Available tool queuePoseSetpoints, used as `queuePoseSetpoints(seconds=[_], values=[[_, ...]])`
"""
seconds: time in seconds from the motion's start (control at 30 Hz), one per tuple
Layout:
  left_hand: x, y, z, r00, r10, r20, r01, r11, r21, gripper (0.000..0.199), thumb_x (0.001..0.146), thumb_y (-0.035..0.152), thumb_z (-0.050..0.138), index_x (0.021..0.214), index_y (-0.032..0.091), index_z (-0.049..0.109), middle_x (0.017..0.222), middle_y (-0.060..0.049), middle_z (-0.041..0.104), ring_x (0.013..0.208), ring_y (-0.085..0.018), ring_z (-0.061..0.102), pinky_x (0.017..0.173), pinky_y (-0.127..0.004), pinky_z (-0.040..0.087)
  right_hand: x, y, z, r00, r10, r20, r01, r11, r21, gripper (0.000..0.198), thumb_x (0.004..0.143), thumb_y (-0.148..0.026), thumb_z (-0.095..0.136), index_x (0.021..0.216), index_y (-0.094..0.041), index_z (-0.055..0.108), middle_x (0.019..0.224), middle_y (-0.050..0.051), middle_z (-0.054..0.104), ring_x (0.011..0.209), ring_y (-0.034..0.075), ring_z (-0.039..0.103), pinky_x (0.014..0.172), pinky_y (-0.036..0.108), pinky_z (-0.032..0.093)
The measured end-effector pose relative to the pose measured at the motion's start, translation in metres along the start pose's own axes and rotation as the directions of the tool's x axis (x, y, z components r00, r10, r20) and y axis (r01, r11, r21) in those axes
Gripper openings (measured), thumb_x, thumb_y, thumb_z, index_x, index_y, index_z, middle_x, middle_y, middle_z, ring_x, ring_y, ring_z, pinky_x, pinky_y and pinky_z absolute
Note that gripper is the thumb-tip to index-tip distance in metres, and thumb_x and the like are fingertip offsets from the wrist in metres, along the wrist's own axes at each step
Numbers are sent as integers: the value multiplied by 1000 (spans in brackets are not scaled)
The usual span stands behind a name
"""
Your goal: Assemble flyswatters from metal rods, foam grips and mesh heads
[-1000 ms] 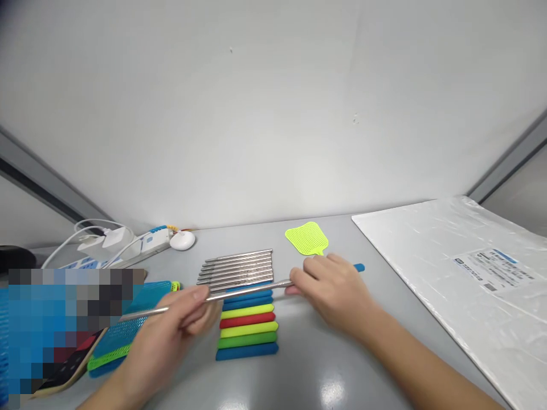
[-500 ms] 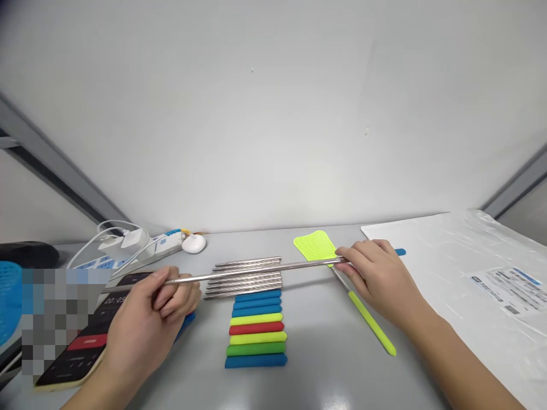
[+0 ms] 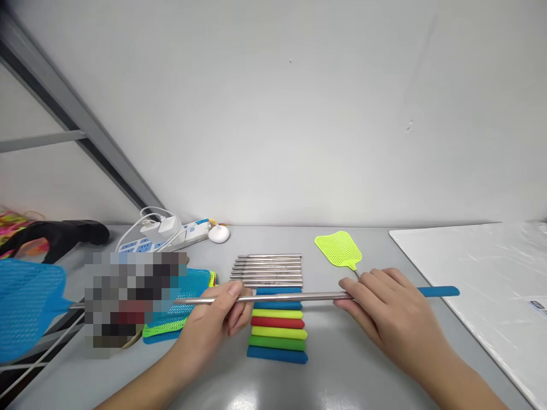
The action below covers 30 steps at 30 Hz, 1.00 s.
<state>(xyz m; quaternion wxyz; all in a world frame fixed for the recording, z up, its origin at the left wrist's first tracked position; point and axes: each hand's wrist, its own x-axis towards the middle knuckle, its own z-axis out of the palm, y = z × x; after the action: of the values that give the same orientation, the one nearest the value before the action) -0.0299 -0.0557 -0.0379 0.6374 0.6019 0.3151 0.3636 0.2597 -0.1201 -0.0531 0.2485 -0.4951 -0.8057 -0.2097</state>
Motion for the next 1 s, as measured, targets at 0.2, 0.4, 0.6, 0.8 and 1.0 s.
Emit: queuePoseSetpoints(seconds=[0.2, 0.4, 0.6, 0.8, 1.0], values=[[0, 1, 5, 994, -56, 96, 50, 997, 65, 50, 98, 44, 36, 54, 21, 36, 50, 2, 39, 51, -12, 36, 53, -28, 28, 8, -9, 0, 999, -43, 24, 42, 999, 10, 14, 98, -28, 50, 90, -19, 58, 71, 2, 56, 65, 17, 45, 66, 33, 33], [8, 9, -8, 996, -85, 2, 84, 982, 169, 53, 98, 42, 34, 50, 21, 28, 48, 3, 29, 49, -12, 26, 53, -30, 24, 9, 22, -1, 996, -10, 91, 10, 1000, -2, 22, 100, -32, 45, 84, -21, 55, 68, -1, 54, 65, 15, 48, 72, 33, 32], [21, 23, -33, 976, -79, -201, 72, 996, -43, 56, 94, 44, 44, 46, 22, 26, 46, 5, 20, 46, -11, 22, 48, -28, 22, -6, 62, -4, 986, 141, 93, -133, 987, -88, 30, 101, -40, 41, 81, -23, 55, 71, -1, 56, 65, 16, 49, 78, 37, 32], [30, 37, -48, 871, -127, -475, 26, 976, -214, 49, 87, 36, 56, 52, 21, 26, 46, 7, 22, 41, -7, 19, 40, -23, 18, -8, 67, -7, 978, 186, 98, -174, 978, -119, 32, 101, -39, 39, 78, -23, 53, 67, -2, 54, 65, 16, 48, 79, 38, 32], [37, 35, -49, 801, -103, -589, -72, 961, -266, 46, 84, 32, 62, 57, 21, 26, 49, 9, 21, 38, -5, 20, 36, -20, 19, -9, 59, 0, 976, 187, 114, -183, 982, -48, 25, 99, -41, 46, 83, -22, 52, 68, -2, 53, 66, 16, 48, 74, 35, 35]])
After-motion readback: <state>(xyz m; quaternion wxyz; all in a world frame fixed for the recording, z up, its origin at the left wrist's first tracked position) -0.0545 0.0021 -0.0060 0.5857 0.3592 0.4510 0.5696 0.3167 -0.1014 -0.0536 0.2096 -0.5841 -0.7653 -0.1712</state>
